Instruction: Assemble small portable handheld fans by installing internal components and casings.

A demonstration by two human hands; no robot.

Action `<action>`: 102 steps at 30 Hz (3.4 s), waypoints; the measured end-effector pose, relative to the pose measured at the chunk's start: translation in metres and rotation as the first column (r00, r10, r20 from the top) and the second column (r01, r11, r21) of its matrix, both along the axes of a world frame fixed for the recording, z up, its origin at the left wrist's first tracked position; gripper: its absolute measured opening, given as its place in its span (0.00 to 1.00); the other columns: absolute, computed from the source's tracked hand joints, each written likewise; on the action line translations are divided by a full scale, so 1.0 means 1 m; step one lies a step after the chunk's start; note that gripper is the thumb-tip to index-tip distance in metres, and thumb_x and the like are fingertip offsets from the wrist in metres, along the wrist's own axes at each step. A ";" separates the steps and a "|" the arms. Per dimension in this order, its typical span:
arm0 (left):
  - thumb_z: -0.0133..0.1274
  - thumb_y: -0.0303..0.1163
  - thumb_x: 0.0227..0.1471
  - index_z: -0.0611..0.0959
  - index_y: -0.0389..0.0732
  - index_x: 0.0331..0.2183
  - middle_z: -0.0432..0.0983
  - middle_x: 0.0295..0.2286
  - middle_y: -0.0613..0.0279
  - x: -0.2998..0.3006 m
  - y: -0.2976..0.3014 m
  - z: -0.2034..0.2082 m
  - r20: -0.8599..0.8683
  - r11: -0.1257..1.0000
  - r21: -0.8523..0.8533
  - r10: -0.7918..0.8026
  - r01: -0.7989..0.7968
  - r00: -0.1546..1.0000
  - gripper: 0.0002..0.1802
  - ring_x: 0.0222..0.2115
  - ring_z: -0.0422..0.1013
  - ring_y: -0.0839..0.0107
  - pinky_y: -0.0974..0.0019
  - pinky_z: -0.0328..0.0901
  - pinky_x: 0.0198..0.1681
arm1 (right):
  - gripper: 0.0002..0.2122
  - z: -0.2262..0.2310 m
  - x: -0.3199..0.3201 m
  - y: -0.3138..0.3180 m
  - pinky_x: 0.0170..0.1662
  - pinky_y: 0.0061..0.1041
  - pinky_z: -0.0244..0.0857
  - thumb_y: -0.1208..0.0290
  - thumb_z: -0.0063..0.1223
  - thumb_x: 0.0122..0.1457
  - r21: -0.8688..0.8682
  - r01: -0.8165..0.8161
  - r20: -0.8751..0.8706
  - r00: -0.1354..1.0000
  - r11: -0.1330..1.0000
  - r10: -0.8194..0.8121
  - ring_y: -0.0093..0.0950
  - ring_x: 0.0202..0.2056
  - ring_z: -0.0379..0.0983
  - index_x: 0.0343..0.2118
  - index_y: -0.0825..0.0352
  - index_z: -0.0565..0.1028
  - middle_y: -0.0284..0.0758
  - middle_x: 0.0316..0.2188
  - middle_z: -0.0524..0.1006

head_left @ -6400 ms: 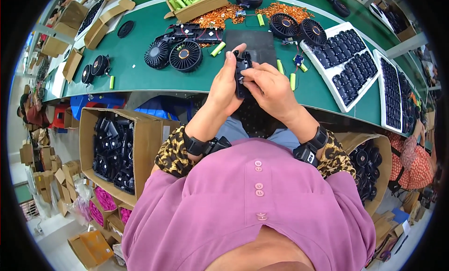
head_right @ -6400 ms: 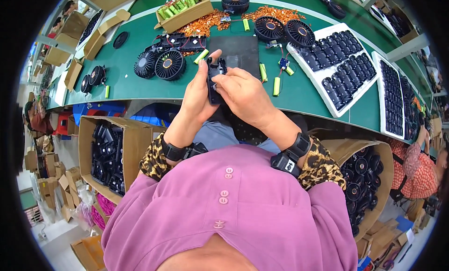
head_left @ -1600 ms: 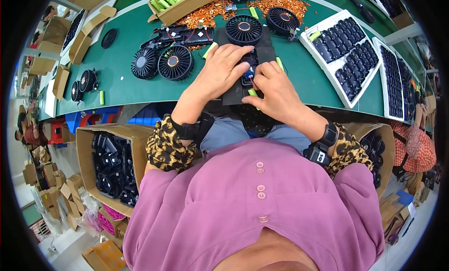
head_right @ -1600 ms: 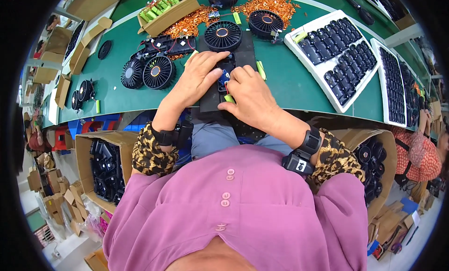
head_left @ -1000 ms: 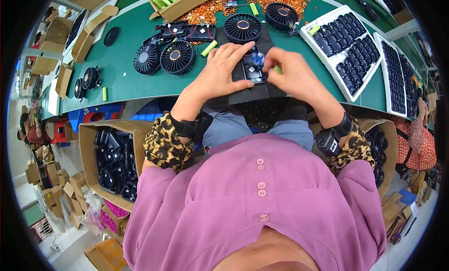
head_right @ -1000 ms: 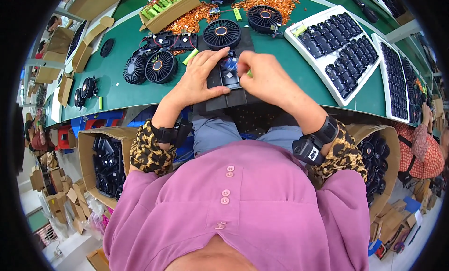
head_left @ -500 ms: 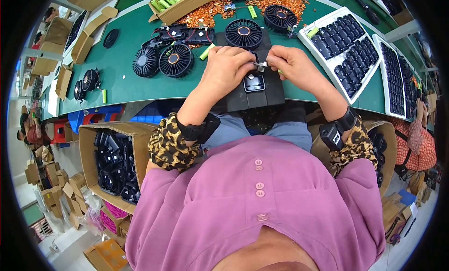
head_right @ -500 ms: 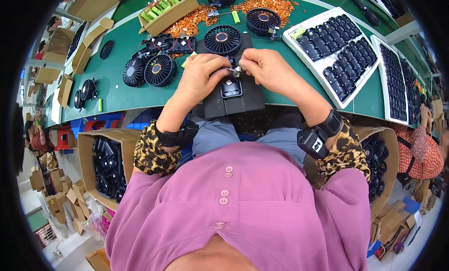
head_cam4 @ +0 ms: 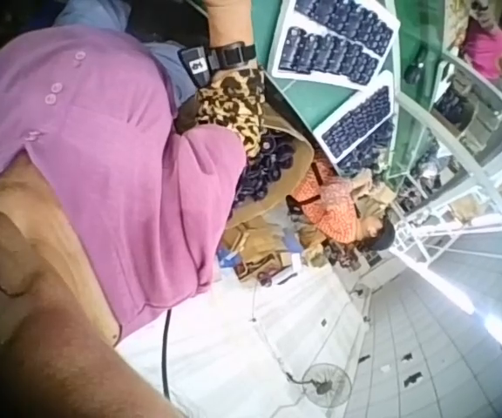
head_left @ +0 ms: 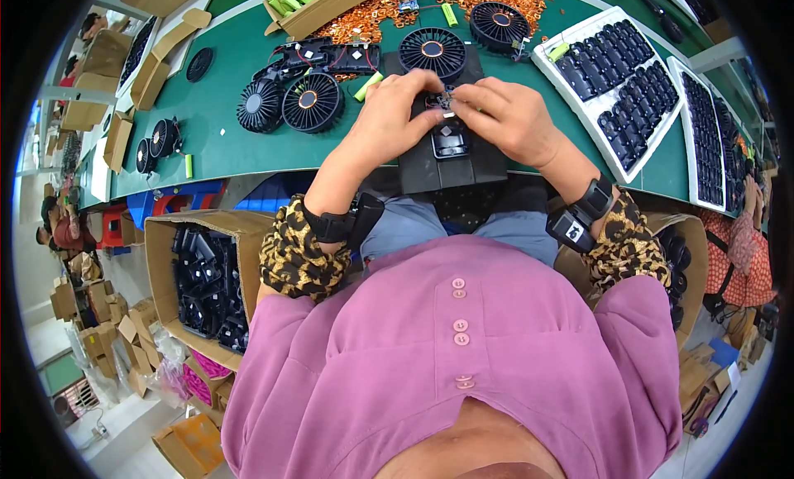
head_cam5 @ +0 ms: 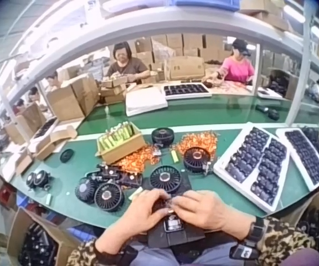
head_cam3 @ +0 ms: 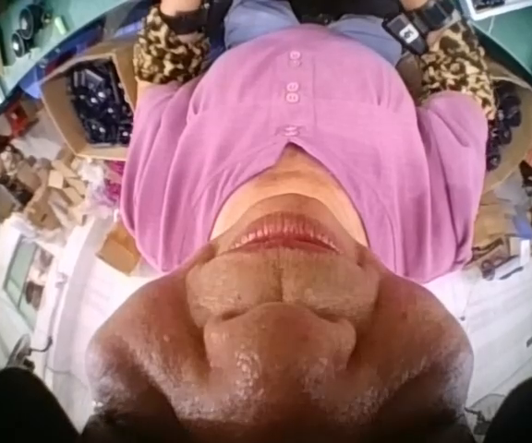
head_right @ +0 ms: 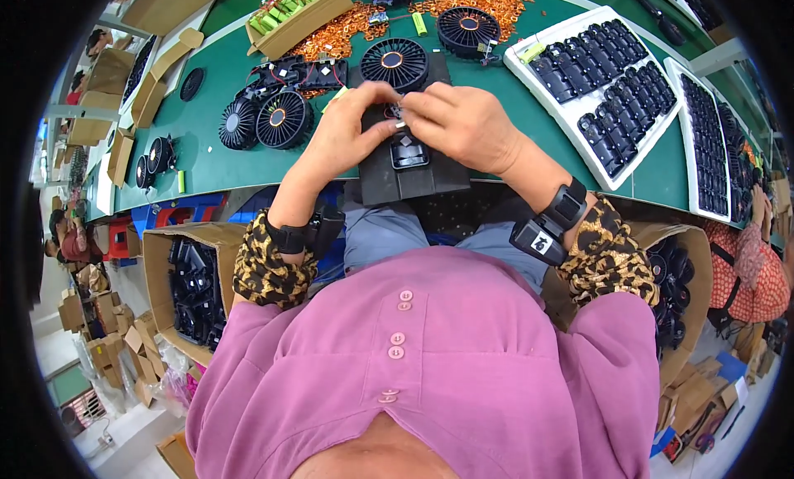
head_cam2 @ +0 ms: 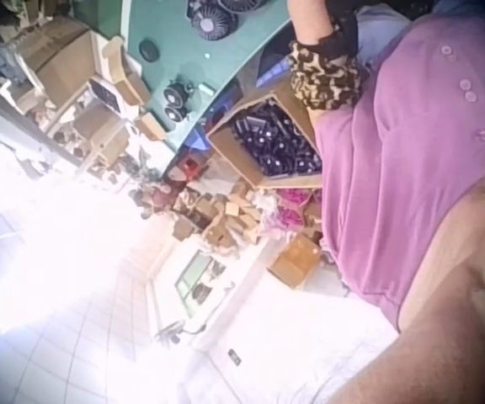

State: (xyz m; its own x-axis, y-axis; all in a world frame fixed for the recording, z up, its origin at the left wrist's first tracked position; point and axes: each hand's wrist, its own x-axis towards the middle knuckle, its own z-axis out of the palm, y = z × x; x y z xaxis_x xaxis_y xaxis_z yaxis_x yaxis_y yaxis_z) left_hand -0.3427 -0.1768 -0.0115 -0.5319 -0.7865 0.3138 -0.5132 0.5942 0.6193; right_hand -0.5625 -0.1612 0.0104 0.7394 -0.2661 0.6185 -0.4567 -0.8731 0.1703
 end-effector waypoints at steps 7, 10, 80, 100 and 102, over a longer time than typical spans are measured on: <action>0.66 0.31 0.37 0.81 0.40 0.35 0.77 0.35 0.59 0.001 0.014 -0.014 -0.162 0.982 -0.087 0.152 -0.168 0.975 0.19 0.40 0.72 0.59 0.60 0.65 0.45 | 0.04 -0.025 -0.002 0.001 0.34 0.25 0.66 0.77 0.57 0.52 0.758 -0.102 0.411 0.843 0.645 -0.349 0.31 0.30 0.73 0.29 0.71 0.76 0.36 0.29 0.74; 0.66 0.32 0.37 0.82 0.41 0.33 0.77 0.35 0.59 0.001 0.014 -0.025 -0.161 0.956 -0.221 0.159 -0.192 0.974 0.16 0.40 0.72 0.60 0.60 0.65 0.45 | 0.04 -0.024 -0.004 -0.002 0.35 0.24 0.65 0.76 0.57 0.51 0.889 -0.238 0.414 0.784 0.391 -0.462 0.28 0.31 0.73 0.28 0.72 0.76 0.37 0.28 0.74; 0.54 0.22 0.39 0.78 0.38 0.34 0.73 0.32 0.59 -0.015 0.015 -0.010 0.034 0.894 -0.426 0.173 -0.142 0.984 0.13 0.36 0.71 0.61 0.61 0.65 0.39 | 0.07 -0.033 0.004 -0.010 0.43 0.32 0.67 0.80 0.53 0.50 0.569 0.007 0.313 0.923 0.822 -0.225 0.36 0.39 0.71 0.34 0.69 0.77 0.36 0.36 0.76; 0.50 0.17 0.39 0.80 0.44 0.44 0.66 0.29 0.57 -0.022 0.027 0.002 0.135 0.941 -0.338 0.059 -0.010 0.989 0.25 0.34 0.66 0.59 0.61 0.65 0.38 | 0.13 -0.003 -0.015 0.029 0.39 0.32 0.68 0.76 0.56 0.50 0.657 0.300 0.114 0.868 0.692 -0.484 0.38 0.37 0.72 0.40 0.67 0.75 0.40 0.34 0.75; 0.50 0.18 0.40 0.81 0.48 0.44 0.65 0.29 0.57 -0.024 0.026 0.007 0.152 0.949 -0.315 0.057 -0.006 0.987 0.27 0.33 0.65 0.59 0.60 0.64 0.38 | 0.12 0.006 -0.010 0.034 0.38 0.31 0.68 0.76 0.55 0.49 0.557 0.245 0.160 0.906 0.794 -0.392 0.37 0.37 0.72 0.39 0.68 0.76 0.39 0.34 0.75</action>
